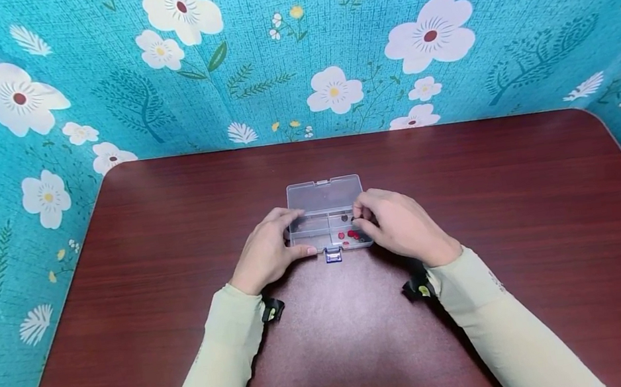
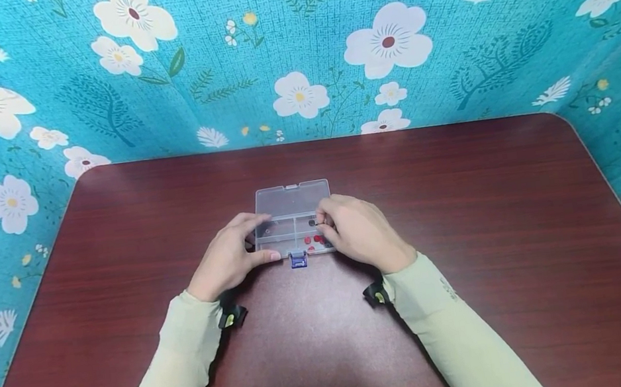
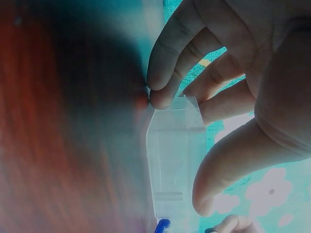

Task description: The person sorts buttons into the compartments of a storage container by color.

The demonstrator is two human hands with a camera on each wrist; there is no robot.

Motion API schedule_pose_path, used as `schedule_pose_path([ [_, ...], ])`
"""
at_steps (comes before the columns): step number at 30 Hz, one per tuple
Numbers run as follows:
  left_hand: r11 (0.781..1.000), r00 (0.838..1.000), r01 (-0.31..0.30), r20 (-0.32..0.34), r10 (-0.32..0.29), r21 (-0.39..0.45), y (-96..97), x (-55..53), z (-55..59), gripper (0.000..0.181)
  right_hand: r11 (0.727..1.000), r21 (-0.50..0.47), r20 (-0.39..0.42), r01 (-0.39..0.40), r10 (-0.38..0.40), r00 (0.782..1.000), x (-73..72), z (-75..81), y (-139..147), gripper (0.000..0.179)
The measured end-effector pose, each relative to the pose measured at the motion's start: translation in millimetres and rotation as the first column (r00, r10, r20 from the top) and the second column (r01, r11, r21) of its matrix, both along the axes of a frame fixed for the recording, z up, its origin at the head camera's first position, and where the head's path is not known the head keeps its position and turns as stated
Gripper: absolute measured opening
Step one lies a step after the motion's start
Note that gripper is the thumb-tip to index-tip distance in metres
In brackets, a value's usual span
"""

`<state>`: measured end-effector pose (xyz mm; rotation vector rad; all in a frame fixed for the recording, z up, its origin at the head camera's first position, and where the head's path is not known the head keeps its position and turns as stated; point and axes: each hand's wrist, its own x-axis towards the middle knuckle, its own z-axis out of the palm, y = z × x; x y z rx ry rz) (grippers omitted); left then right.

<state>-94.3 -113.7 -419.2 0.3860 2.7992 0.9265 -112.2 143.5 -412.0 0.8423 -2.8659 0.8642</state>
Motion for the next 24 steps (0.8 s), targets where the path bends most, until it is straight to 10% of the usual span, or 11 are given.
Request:
schedule_pose_path([
  [24,1.000,1.000,0.000,0.011,0.000,0.005,0.7,0.2,2.8,0.069,0.999,0.036,0.022,0.020,-0.021,1.000,-4.8,-4.1,-13,0.010],
])
